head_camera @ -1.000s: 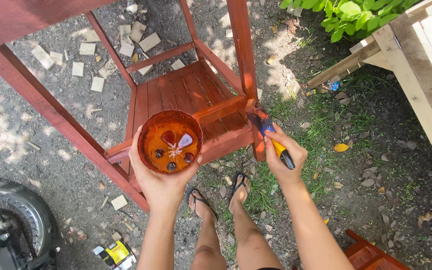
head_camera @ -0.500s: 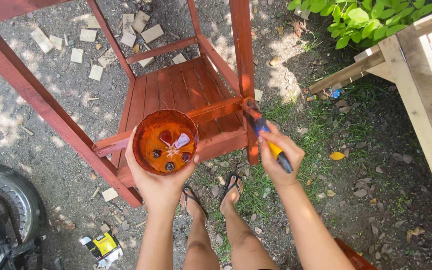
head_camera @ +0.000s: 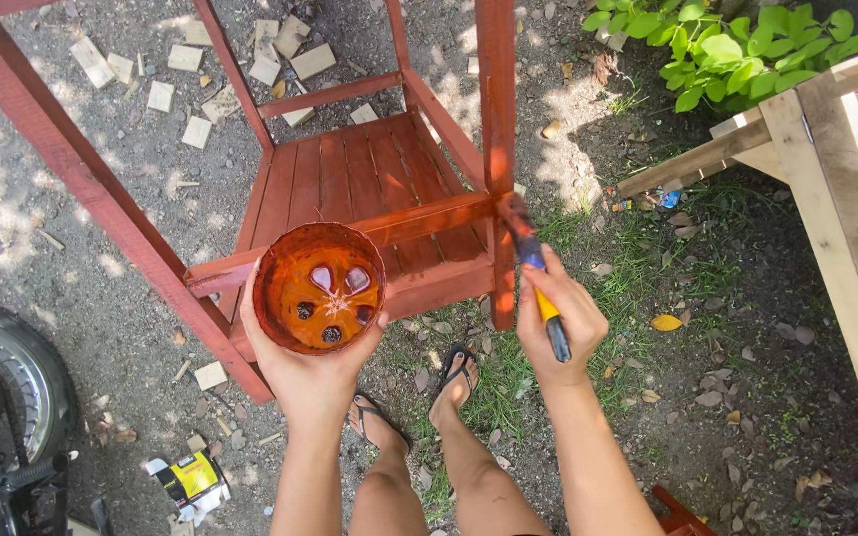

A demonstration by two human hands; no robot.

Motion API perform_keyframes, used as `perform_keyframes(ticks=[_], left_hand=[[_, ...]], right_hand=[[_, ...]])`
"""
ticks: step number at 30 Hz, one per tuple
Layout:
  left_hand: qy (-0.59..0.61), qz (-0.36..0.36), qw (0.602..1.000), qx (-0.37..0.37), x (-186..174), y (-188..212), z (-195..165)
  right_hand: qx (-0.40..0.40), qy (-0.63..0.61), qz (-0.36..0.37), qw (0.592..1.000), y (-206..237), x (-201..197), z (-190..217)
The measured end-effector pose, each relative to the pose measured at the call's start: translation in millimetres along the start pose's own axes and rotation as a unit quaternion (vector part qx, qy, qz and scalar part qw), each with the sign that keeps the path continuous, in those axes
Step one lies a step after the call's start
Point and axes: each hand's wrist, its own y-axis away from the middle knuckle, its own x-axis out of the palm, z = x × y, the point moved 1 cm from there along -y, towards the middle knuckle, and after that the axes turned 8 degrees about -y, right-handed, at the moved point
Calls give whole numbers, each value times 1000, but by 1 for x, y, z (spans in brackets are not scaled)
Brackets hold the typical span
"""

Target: The person applies reddish-brown stain to a wooden shelving unit using a brush. They hold a small container of stain in one hand and repeatedly dip the brush to coat the shelves and frame, working from the lower shelves upward.

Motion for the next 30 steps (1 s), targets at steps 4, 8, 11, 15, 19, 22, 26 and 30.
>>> perform_keyframes(ticks=[4,8,11,15,19,22,26,30], left_hand=[[-8,-12,1000,-1,-13,0,9],[-43,-41,998,-9,-30,2,22],[-6,-41,999,-27,-48,6,30],[-22,-52,998,-23,-75,7,41],[-32,-58,997,-26,-95,9,55],[-60,-48,997,-31,-105,12,66],[-78,-41,995,-46,-115,21,74],[-56,-39,996,-63,-128,31,78]], right_hand=[[-3,-6,-4,1000,2,28,34],[-47,-26,79,995,24,79,59],[11,-159,157,975,56,97,63],[131,-312,178,924,78,110,44],[72,-161,58,983,68,73,16],[106,-103,-1,989,69,41,5],[24,53,35,998,101,71,28],[0,21,38,999,150,149,90]])
